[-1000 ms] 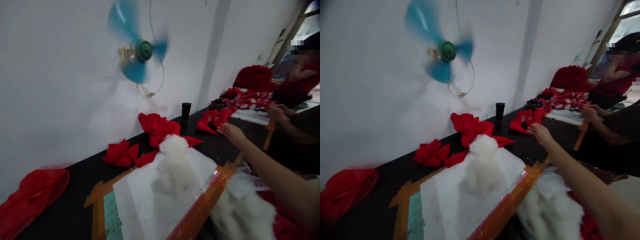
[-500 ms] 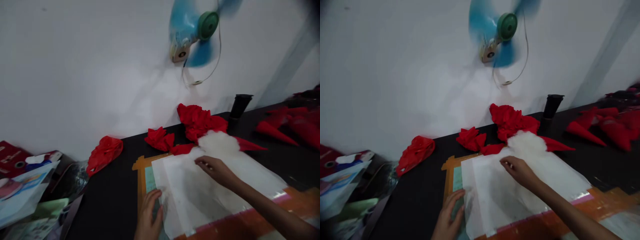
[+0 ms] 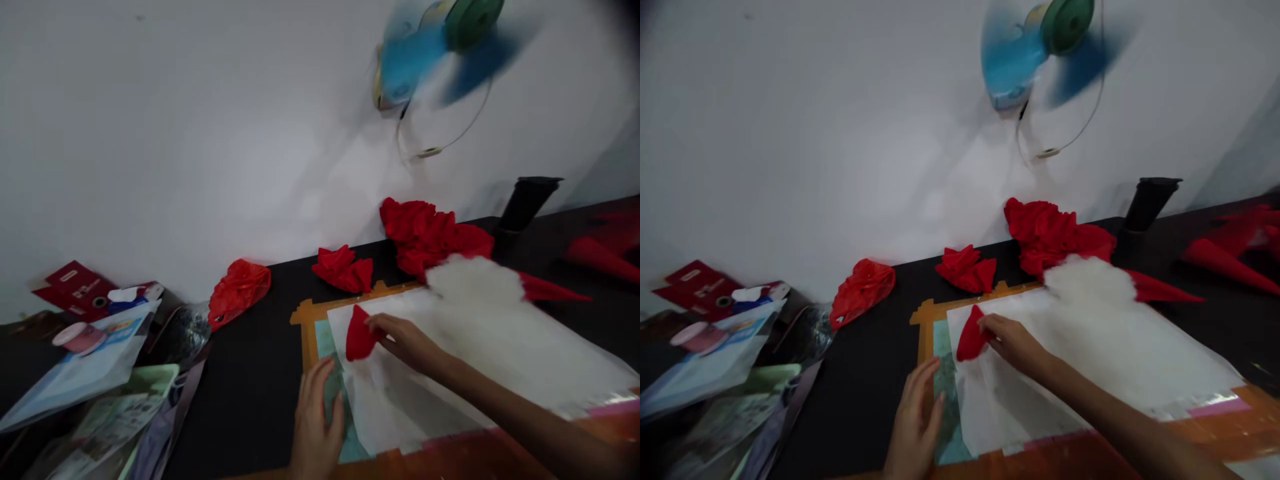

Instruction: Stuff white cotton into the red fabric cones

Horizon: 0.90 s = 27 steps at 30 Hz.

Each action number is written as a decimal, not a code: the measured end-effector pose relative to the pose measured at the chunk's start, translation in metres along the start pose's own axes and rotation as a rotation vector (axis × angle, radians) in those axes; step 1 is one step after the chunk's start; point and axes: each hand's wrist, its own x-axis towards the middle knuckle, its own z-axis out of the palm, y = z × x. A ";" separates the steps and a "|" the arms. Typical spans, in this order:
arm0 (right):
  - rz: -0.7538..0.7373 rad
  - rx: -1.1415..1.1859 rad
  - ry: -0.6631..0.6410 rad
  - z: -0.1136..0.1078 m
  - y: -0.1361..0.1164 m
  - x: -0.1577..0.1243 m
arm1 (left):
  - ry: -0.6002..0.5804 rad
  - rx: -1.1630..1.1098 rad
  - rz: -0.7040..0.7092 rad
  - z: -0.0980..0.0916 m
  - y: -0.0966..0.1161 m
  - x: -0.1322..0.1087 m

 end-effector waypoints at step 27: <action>0.198 -0.042 -0.001 -0.011 0.023 -0.095 | -0.285 -0.006 -0.113 0.043 0.022 0.032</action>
